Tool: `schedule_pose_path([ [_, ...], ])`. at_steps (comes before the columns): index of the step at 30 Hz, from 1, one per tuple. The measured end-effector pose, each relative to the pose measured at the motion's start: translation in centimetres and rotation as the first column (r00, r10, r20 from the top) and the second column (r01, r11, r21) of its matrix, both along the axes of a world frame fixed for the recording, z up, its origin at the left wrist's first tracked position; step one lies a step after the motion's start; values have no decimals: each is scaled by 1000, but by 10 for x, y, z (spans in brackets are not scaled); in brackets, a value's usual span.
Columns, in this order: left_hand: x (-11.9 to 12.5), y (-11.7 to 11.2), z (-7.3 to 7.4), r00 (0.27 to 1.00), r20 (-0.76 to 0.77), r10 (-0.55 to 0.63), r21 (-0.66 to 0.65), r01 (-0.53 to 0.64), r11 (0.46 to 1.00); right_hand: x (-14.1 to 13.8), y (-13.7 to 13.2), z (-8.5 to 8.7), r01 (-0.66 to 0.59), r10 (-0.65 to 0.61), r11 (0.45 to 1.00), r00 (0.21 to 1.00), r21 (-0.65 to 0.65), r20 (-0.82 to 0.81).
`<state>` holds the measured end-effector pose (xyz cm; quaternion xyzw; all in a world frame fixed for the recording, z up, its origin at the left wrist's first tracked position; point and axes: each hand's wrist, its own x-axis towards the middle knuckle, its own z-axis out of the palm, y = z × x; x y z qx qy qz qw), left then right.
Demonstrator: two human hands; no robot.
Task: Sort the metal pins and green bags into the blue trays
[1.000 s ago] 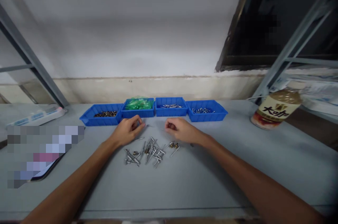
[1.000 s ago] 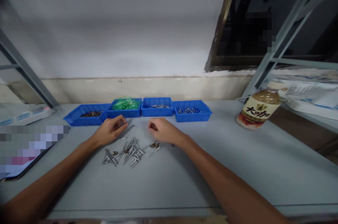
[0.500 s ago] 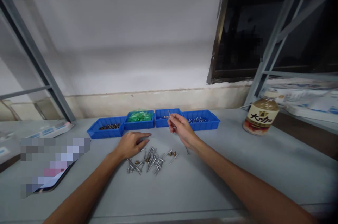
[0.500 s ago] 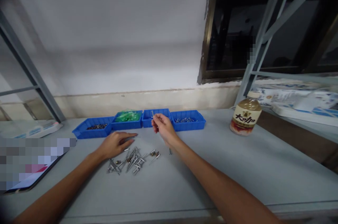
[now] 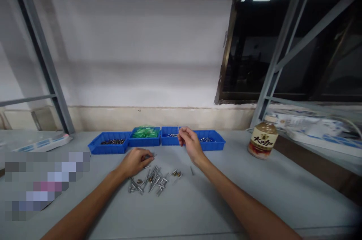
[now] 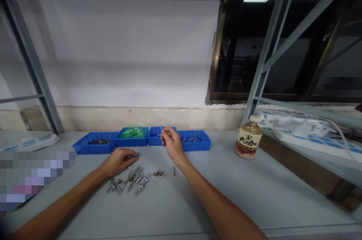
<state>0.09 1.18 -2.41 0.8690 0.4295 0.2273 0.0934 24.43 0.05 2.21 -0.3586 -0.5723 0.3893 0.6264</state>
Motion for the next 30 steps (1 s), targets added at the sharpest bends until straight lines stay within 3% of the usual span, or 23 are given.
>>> schedule_pose_path([
  [2, 0, -1, 0, 1000, -13, 20, 11, -20, 1000, 12, -1, 9, 185, -215, 964, 966, 192, 144],
  [5, 0, -1, 0, 999, -28, 38, 30, -37, 999, 35, -2, 22, 364, -569, 760, 772, 538, 282],
  [7, -1, -1, -1, 998, -15, 53, 45, -52, 998, 54, -1, 30, 414, -703, 642, 653, 645, 282],
  [8, -1, -1, 0, 998, -5, 64, 51, -64, 997, 63, 1, 33, 441, -741, 615, 607, 654, 288],
  [10, -2, -1, 1, 996, 10, 90, 57, -91, 994, 84, 7, 36, 466, -753, 647, 516, 603, 410],
  [12, -3, -1, 1, 994, 19, 109, 68, -110, 992, 105, 14, 35, 467, -619, 771, 389, 433, 682],
  [13, -3, -1, 1, 993, 24, 111, 76, -113, 991, 115, 17, 33, 471, -576, 794, 376, 385, 726],
  [15, -4, 0, 0, 993, 32, 110, 98, -112, 989, 132, 23, 29, 503, -561, 789, 351, 354, 750],
  [18, -5, 4, -3, 994, 39, 106, 132, -111, 985, 144, 27, 23, 564, -611, 737, 321, 373, 724],
  [22, -8, 8, -6, 992, 88, 96, 170, -110, 979, 129, 28, 15, 524, -629, 745, 345, 414, 697],
  [30, -13, 10, -5, 965, 227, 132, 346, -207, 915, 57, 19, -3, 272, -610, 792, 401, 547, 684],
])
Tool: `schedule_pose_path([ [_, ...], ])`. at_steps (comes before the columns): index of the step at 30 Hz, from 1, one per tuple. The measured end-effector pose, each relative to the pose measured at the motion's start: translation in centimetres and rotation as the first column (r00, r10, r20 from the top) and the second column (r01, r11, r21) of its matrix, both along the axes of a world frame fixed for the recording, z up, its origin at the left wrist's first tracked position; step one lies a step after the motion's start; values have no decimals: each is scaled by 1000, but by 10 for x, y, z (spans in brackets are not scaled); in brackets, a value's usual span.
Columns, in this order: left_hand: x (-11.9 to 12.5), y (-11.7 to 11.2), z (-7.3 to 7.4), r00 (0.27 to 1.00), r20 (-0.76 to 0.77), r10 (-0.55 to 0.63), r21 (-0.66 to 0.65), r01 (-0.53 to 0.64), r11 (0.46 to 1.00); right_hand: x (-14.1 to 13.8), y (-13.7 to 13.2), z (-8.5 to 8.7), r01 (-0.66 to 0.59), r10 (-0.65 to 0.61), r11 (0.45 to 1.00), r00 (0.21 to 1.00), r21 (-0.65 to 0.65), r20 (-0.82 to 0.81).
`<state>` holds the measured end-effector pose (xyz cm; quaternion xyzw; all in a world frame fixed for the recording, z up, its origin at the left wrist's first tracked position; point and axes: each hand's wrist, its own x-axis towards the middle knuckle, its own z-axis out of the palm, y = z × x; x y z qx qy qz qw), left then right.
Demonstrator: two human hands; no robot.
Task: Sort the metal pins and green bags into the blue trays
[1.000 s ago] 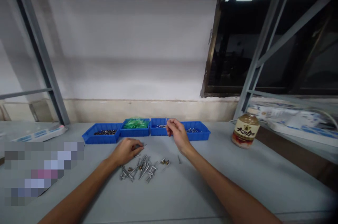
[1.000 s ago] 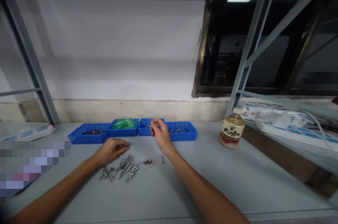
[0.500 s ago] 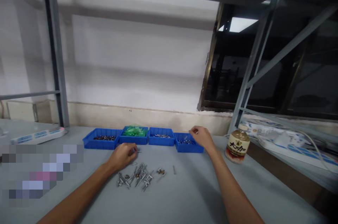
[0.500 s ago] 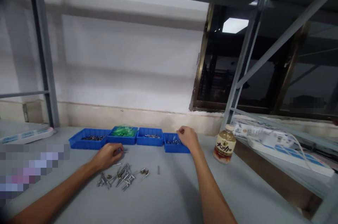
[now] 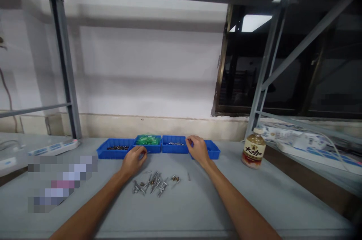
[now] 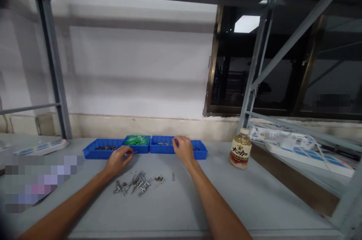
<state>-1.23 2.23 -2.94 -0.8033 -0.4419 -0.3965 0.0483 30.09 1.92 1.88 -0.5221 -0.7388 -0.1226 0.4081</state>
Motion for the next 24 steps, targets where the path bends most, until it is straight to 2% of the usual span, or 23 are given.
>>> schedule_pose_path([
  [5, 0, -1, 2, 1000, 24, -5, 43, 4, 999, -29, 2, -8, -102, 102, 995, 991, -6, 90],
  [14, 7, 2, 2, 997, 28, -73, 72, 71, 995, -60, 7, -6, -303, 331, 935, 932, -185, 147],
  [20, 16, 0, 4, 993, 33, -117, 64, 115, 991, -86, 5, -4, -394, 427, 895, 893, -211, 143],
  [24, 30, -2, 7, 990, 61, -129, 57, 126, 990, -92, 7, -6, -417, 459, 879, 871, -233, 173],
])
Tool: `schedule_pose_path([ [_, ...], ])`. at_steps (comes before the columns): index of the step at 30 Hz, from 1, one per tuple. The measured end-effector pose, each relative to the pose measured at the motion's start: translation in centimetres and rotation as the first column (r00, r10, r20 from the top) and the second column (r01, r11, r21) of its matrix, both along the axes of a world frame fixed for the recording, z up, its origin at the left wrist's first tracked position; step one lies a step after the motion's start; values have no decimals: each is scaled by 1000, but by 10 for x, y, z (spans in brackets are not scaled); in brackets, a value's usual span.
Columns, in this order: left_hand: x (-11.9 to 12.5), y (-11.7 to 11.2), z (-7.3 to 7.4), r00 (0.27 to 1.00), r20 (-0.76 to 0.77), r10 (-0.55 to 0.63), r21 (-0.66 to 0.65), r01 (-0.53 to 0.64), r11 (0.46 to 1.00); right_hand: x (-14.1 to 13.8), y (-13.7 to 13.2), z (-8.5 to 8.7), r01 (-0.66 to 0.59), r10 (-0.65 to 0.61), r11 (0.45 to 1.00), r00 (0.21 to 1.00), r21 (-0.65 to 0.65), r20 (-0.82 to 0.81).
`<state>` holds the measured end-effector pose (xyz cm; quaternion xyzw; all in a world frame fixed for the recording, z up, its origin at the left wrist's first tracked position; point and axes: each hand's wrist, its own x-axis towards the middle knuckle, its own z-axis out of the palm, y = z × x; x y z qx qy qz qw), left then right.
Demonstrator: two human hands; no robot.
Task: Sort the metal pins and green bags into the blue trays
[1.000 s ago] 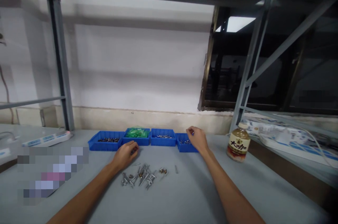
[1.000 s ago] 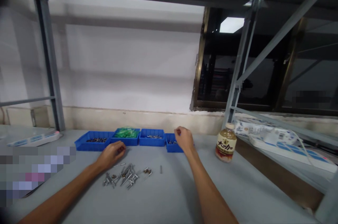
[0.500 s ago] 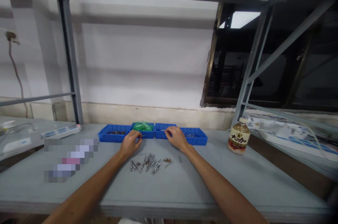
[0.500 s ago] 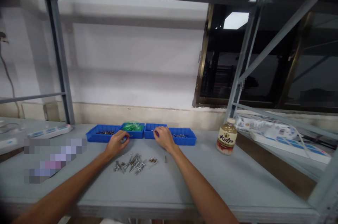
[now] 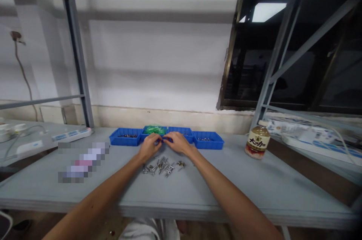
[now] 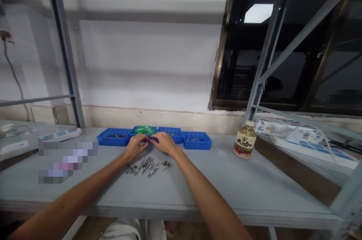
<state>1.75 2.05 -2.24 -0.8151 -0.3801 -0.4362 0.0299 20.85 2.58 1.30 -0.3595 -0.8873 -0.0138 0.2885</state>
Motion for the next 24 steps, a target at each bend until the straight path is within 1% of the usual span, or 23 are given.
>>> schedule_pose_path([
  [4, 17, 4, 0, 999, 50, 10, -13, -9, 1000, 6, 3, -4, 18, -18, 1000, 1000, 2, 16],
  [8, 25, 10, -1, 997, 78, 16, -45, -12, 999, 15, 8, -8, 53, -53, 999, 999, 0, 5],
  [12, 24, 12, -3, 998, 58, 9, -90, -3, 996, 18, 12, -14, 55, -55, 998, 998, -8, 7],
  [17, 22, 8, -5, 999, 32, 20, -129, -16, 991, 13, 10, -17, 56, -55, 998, 997, -16, 60],
  [24, 19, 10, 3, 999, -37, -6, -161, 0, 987, 10, 8, -14, 97, -99, 995, 985, 21, 140],
])
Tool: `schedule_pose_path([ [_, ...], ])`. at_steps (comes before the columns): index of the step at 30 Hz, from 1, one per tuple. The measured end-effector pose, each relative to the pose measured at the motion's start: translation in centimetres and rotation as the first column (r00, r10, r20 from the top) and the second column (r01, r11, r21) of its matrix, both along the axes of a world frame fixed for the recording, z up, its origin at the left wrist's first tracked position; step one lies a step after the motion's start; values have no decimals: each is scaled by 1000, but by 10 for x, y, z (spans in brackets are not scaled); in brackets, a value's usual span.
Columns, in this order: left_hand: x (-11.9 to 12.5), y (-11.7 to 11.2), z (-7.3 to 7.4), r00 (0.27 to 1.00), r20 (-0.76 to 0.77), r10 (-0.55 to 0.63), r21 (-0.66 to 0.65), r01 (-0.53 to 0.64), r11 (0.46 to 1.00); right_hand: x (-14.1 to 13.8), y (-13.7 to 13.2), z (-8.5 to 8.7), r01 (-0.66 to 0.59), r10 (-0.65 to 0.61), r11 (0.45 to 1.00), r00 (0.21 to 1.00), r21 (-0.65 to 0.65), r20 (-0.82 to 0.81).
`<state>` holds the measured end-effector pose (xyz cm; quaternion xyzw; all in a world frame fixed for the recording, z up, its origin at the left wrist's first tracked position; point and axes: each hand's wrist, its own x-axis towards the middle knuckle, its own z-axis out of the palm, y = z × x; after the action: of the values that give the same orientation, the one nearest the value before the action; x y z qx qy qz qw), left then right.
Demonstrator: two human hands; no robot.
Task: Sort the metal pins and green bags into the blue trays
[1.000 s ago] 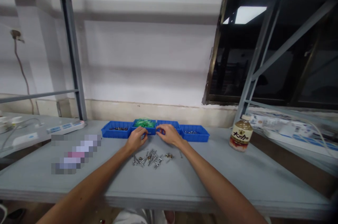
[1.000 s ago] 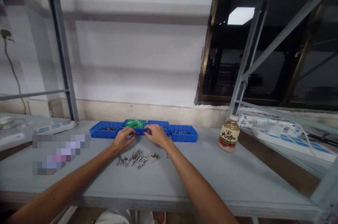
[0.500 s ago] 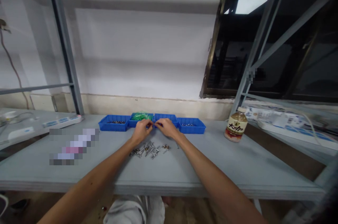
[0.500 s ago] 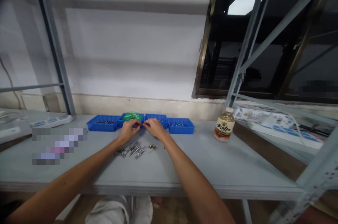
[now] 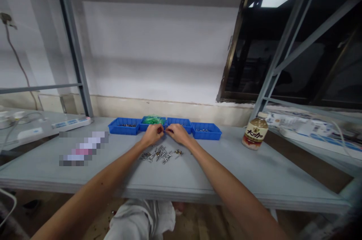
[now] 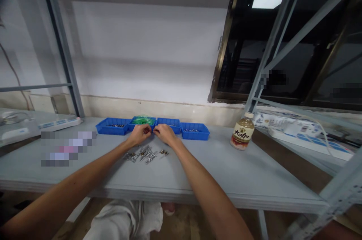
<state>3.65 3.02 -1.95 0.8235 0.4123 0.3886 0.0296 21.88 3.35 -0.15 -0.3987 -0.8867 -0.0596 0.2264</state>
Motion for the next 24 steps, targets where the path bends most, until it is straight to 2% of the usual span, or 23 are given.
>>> schedule_pose_path([
  [6, 1, 0, 3, 994, -105, -27, 24, 30, 999, 2, -4, -3, 44, -46, 999, 996, 25, 82],
  [11, -1, 2, 4, 992, -128, -17, 40, 23, 999, 1, -9, -2, 59, -67, 996, 989, 68, 130],
  [17, -5, 2, 1, 994, -108, 15, 76, -6, 997, 0, -13, -2, 49, -66, 990, 990, 132, 125],
  [24, -22, -14, -2, 989, -113, 97, 112, -84, 990, 11, -22, -8, 64, -85, 969, 993, 237, 78],
])
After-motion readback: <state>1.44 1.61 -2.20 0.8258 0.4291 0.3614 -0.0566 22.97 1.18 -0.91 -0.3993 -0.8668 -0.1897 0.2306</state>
